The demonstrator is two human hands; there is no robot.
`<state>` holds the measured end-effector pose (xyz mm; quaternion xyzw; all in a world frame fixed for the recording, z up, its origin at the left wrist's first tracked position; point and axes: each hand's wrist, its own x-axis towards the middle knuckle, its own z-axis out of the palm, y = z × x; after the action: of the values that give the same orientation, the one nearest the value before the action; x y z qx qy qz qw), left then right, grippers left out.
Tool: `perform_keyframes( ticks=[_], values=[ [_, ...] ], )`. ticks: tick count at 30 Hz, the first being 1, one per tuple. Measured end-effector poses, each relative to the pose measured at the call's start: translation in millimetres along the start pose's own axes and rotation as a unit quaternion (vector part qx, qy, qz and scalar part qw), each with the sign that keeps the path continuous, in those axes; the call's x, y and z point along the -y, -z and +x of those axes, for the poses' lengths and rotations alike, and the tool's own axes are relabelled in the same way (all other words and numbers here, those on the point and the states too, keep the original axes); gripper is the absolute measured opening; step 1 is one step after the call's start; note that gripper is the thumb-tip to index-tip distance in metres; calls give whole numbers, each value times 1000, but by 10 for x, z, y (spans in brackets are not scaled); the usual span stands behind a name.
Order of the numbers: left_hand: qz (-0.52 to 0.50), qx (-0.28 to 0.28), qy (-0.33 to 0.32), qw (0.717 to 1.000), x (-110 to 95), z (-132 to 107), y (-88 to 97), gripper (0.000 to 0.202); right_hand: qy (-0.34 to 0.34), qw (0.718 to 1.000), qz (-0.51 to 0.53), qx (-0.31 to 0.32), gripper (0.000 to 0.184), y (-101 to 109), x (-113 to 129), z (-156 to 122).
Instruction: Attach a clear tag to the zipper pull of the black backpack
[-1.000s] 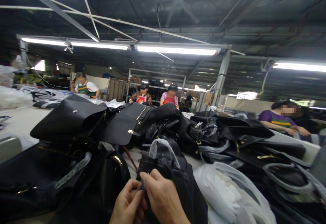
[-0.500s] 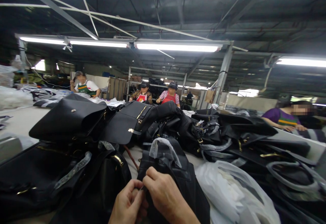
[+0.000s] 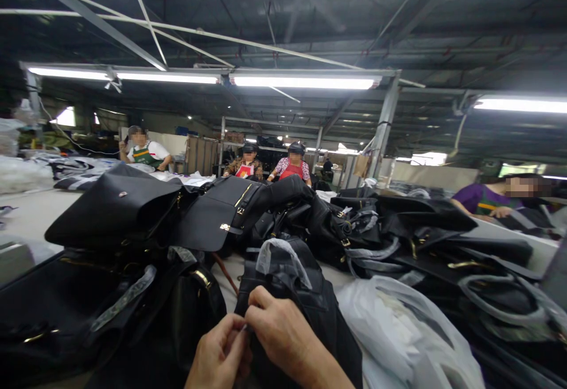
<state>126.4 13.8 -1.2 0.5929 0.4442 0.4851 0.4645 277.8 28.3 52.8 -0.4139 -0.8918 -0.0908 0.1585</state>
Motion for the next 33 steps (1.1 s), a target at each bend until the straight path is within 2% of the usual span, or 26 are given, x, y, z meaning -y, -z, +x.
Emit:
perform_keyframes(
  ticks=[4, 7, 10, 16, 20, 22, 27, 33],
  values=[
    [-66, 26, 57, 996, 36, 44, 5, 34, 42, 997, 5, -65, 15, -179, -42, -76],
    [-157, 67, 122, 978, 88, 88, 21, 44, 55, 990, 31, -124, 28, -304, -45, -145],
    [-211, 86, 157, 961, 121, 114, 45, 45, 59, 983, 64, -159, 41, -350, -41, -175],
    [-226, 81, 165, 957, 101, 116, 61, 35, 91, 981, 77, -152, 47, -291, -38, -151],
    [-226, 73, 169, 956, 31, 96, 60, 28, 87, 976, 47, -193, 47, -370, -54, -137],
    [-249, 67, 186, 948, -35, 86, 84, 32, 77, 973, 44, -214, 47, -428, -65, -132],
    [-321, 95, 275, 901, -166, 97, 165, 45, 83, 967, 45, -238, 42, -467, -75, -125],
    [-276, 137, 263, 914, -32, 152, 85, 56, 82, 962, 61, -253, 38, -448, -65, -140]
  ],
)
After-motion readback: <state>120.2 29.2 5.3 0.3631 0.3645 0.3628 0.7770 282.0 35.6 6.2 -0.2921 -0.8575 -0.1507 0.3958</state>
